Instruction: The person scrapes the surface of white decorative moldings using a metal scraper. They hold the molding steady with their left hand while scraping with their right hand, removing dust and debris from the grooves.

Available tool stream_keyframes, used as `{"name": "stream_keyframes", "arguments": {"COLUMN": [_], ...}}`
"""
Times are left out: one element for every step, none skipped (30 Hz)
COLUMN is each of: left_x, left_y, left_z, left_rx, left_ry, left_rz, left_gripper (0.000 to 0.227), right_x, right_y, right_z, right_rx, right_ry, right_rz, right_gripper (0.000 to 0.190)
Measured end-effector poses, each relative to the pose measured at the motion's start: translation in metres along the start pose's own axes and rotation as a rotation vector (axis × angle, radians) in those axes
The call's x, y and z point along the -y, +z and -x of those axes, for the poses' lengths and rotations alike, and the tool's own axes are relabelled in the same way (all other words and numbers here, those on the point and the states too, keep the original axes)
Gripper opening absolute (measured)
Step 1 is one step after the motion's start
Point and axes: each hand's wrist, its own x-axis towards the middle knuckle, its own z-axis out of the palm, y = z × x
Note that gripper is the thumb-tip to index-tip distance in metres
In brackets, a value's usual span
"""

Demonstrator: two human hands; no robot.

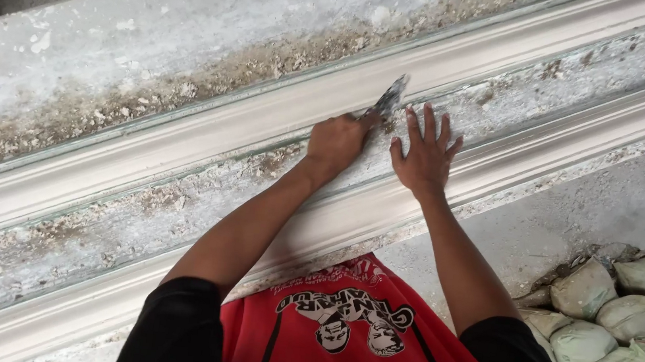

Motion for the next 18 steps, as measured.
{"name": "stream_keyframes", "arguments": {"left_x": [-0.001,0.002,0.005,0.009,0.006,0.002,-0.002,-0.006,-0.009,-0.013,-0.009,-0.005,-0.002,0.000,0.003,0.005,0.005,0.006], "left_y": [-0.007,-0.006,-0.004,-0.002,-0.003,-0.003,-0.004,-0.001,0.002,0.005,0.007,0.009,0.013,0.007,-0.002,-0.011,-0.009,-0.007], "left_z": [0.005,0.005,0.007,0.009,0.007,0.004,-0.001,-0.006,-0.010,-0.014,-0.014,-0.014,-0.014,-0.006,-0.001,0.003,0.000,-0.004], "left_rx": [0.041,0.039,0.023,0.008,0.008,0.015,0.020,0.019,0.018,0.018,0.018,0.019,0.018,0.016,0.023,0.030,0.028,0.074], "left_ry": [-0.019,-0.020,-0.013,-0.006,-0.008,-0.012,-0.013,-0.012,-0.025,-0.039,-0.035,-0.035,-0.037,-0.036,-0.036,-0.035,-0.043,-0.067], "left_rz": [-0.001,-0.003,-0.012,-0.022,-0.021,-0.018,-0.015,-0.016,0.000,0.017,0.013,0.003,-0.004,-0.004,-0.031,-0.057,-0.064,-0.078], "left_gripper": [0.036,0.036,0.039,0.042,0.042,0.037,0.033,0.033,0.033,0.032,0.032,0.033,0.034,0.034,0.035,0.035,0.035,0.034], "right_x": [0.000,0.000,0.000,0.000,0.000,-0.001,-0.002,-0.002,-0.001,-0.001,-0.001,-0.002,-0.005,-0.004,-0.002,-0.001,-0.002,-0.004], "right_y": [0.001,-0.001,-0.001,-0.001,-0.001,0.000,0.000,-0.002,-0.002,-0.003,-0.003,-0.003,-0.002,-0.005,-0.009,-0.013,-0.010,-0.007], "right_z": [0.002,0.000,-0.001,-0.001,-0.001,0.000,-0.001,-0.002,-0.001,-0.001,-0.002,-0.003,-0.004,0.001,0.001,0.001,-0.003,-0.007], "right_rx": [-0.001,-0.002,0.007,0.016,0.018,0.010,0.001,-0.001,0.001,0.004,0.001,0.003,0.006,0.004,0.015,0.025,0.025,0.012], "right_ry": [-0.004,-0.006,0.000,0.006,0.005,-0.004,-0.012,-0.012,-0.013,-0.014,-0.011,-0.018,-0.027,-0.028,-0.026,-0.024,-0.032,-0.046], "right_rz": [0.000,0.000,0.008,0.015,0.015,0.005,-0.005,-0.006,-0.013,-0.021,-0.024,-0.028,-0.030,-0.030,-0.052,-0.075,-0.081,-0.077], "right_gripper": [0.067,0.067,0.067,0.067,0.067,0.067,0.067,0.067,0.067,0.066,0.066,0.066,0.065,0.065,0.066,0.066,0.066,0.067]}}
